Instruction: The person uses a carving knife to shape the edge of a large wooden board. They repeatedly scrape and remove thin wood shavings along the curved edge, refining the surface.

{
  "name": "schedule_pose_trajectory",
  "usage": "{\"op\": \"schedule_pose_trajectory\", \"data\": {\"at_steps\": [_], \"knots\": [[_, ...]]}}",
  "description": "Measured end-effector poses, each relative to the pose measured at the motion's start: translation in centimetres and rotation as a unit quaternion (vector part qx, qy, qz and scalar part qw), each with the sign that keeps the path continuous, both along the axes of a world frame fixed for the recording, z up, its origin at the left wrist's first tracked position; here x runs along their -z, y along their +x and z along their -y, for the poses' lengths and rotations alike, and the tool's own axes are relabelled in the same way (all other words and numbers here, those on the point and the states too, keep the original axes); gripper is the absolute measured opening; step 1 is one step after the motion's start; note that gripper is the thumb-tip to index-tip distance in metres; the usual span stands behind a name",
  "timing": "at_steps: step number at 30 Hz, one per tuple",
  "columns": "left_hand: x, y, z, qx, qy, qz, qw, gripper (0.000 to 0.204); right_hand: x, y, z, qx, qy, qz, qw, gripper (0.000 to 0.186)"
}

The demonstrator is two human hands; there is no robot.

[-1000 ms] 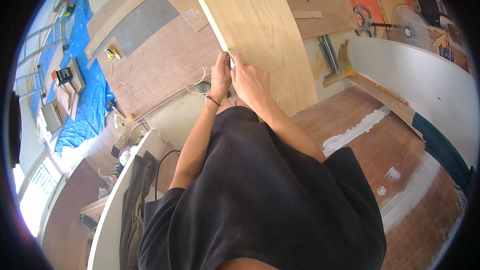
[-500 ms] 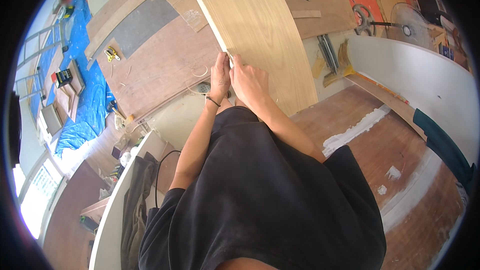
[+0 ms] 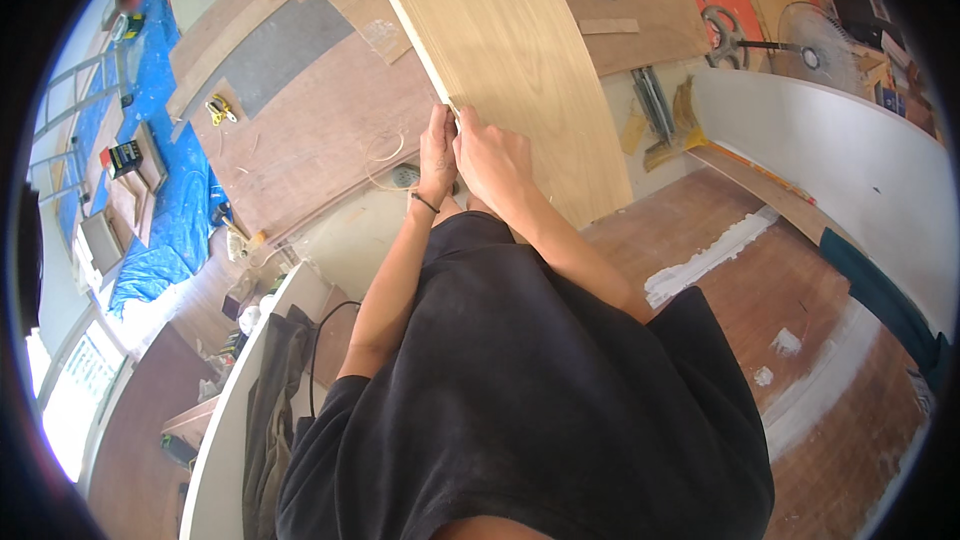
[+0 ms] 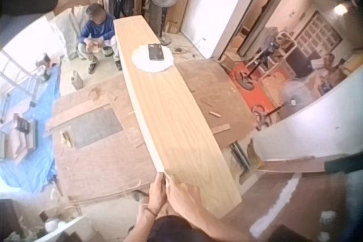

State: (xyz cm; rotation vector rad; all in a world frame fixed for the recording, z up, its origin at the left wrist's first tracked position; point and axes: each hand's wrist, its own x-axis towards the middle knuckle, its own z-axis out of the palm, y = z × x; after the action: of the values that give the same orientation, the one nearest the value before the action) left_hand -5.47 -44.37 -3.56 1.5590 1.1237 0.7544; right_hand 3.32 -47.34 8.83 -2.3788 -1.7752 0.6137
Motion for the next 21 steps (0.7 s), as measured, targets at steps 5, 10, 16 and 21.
{"op": "schedule_pose_trajectory", "data": {"at_steps": [5,10,16,21], "knots": [[0.4,0.1,0.4,0.011,-0.019,0.006,1.0,0.006,-0.2,0.1,-0.4,0.005,-0.025,-0.008,1.0,0.02],[0.2,-0.5,1.1,0.022,-0.011,0.01,1.0,0.005,0.4,0.3,-1.0,-0.01,-0.04,0.011,0.999,0.019],[-0.5,-0.2,0.5,0.021,-0.028,-0.021,0.999,0.005,-0.5,0.2,0.1,-0.007,-0.042,0.019,0.999,0.019],[-0.3,-0.2,0.6,0.023,-0.031,-0.016,0.999,0.006,-0.3,-0.1,0.2,-0.002,-0.043,0.034,0.998,0.019]]}}
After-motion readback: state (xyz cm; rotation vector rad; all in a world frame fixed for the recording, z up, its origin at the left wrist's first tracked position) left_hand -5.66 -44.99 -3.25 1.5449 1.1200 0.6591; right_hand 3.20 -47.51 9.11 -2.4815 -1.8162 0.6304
